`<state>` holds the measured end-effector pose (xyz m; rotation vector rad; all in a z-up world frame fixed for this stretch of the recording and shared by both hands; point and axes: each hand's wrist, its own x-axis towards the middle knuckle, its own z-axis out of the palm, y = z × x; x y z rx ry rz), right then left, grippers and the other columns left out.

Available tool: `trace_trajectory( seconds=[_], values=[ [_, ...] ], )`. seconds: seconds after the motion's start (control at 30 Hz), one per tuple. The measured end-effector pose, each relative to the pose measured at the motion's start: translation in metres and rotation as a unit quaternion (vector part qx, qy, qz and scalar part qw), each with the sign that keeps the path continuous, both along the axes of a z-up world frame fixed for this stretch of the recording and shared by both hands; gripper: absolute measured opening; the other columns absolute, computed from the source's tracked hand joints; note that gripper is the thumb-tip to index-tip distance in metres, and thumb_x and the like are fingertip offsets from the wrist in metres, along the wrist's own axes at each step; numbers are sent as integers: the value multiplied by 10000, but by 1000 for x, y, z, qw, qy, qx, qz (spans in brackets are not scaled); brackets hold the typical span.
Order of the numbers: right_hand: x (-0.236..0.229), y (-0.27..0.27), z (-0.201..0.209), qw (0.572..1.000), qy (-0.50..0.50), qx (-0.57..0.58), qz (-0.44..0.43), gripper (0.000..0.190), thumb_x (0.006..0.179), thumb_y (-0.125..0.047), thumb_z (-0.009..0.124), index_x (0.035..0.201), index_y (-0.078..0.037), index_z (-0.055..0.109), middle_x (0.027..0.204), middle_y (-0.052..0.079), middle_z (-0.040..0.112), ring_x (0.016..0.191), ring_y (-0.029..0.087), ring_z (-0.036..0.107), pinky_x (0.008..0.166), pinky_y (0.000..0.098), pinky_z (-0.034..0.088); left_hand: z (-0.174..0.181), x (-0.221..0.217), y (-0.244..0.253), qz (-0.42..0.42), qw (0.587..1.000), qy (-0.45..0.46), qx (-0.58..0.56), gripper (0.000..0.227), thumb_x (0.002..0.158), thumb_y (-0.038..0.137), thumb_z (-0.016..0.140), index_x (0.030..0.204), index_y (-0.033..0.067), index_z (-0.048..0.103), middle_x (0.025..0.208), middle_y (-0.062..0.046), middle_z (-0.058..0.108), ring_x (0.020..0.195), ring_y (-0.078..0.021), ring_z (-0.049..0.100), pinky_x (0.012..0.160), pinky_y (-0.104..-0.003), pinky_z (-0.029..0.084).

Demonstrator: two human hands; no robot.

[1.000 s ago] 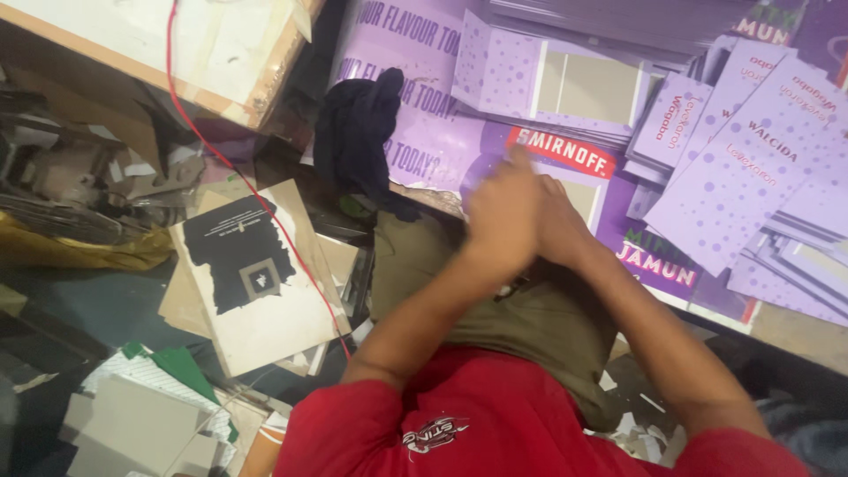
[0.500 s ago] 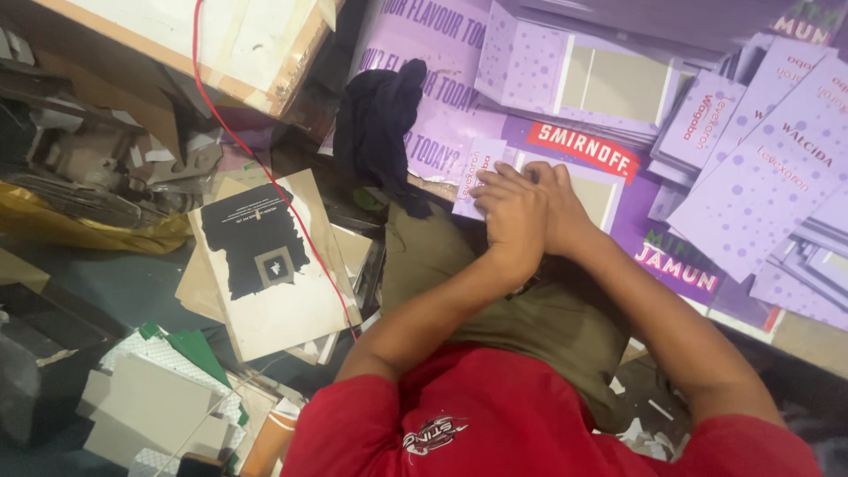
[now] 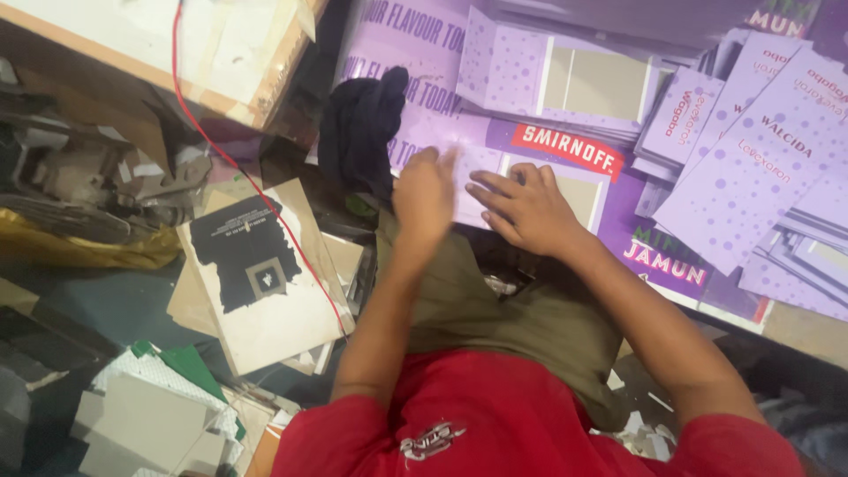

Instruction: The person inserts small purple paper inserts into larger purple paper sleeves and stacks the completed packs on the table. The person repeats this process continuously, handling the inserts and sleeves by hand.

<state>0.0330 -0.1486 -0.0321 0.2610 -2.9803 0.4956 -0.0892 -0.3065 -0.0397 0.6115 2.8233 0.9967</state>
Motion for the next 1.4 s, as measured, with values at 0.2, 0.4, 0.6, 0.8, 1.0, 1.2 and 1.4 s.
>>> trace_trajectory(
  seconds=[0.2,0.4,0.6,0.8,1.0,1.2,1.4],
  values=[
    [-5,4,0,999,-41,-15,-4,509,875,-359,669,1344,-164,644,1506,-3,550,1091,332,483,962,473,366,-7,33,28,-40,992,86,-79,548,834,143,691,1325,-63,564,1082,-193,690,998,-368,665,770,-445,556],
    [12,1,31,993,116,13,-30,708,752,-443,711,1377,-120,634,1485,105,551,1238,349,491,1000,550,346,29,-42,-20,-145,924,-152,318,346,926,-6,681,1256,-90,620,1145,-200,739,1087,-208,713,950,-322,550],
    [-1,36,33,963,167,137,-161,461,905,-127,702,1365,-146,677,1499,42,618,1337,284,539,1095,513,379,60,-86,40,-98,945,-38,308,322,918,-14,644,1213,-143,627,1073,-273,754,988,-296,737,888,-356,555],
    [-20,69,19,971,63,17,-228,383,955,-172,662,1322,-65,687,1378,131,648,1272,369,543,1134,552,342,25,-117,97,-47,964,90,245,405,869,-53,629,1257,-162,595,1077,-361,678,1071,-501,663,941,-480,539],
    [3,74,19,943,85,64,-315,343,907,-189,708,1223,-58,732,1350,171,669,1309,422,527,1170,575,324,20,-96,129,61,963,262,-4,775,654,206,782,1319,-121,555,1235,-400,607,1114,-537,585,906,-636,444],
    [71,82,27,840,253,-44,-478,431,913,-175,805,1290,-3,684,1337,196,675,1331,391,554,1173,525,380,36,20,163,-204,943,57,255,247,1050,214,617,1255,79,642,1249,-174,700,1172,-341,676,1046,-430,551],
    [172,112,16,703,247,-128,-655,634,835,-122,890,1310,150,569,1158,271,671,1012,303,680,872,399,546,36,127,215,-333,909,-194,157,698,727,253,859,1198,-122,504,993,-322,693,975,-449,697,813,-479,562]
  ],
)
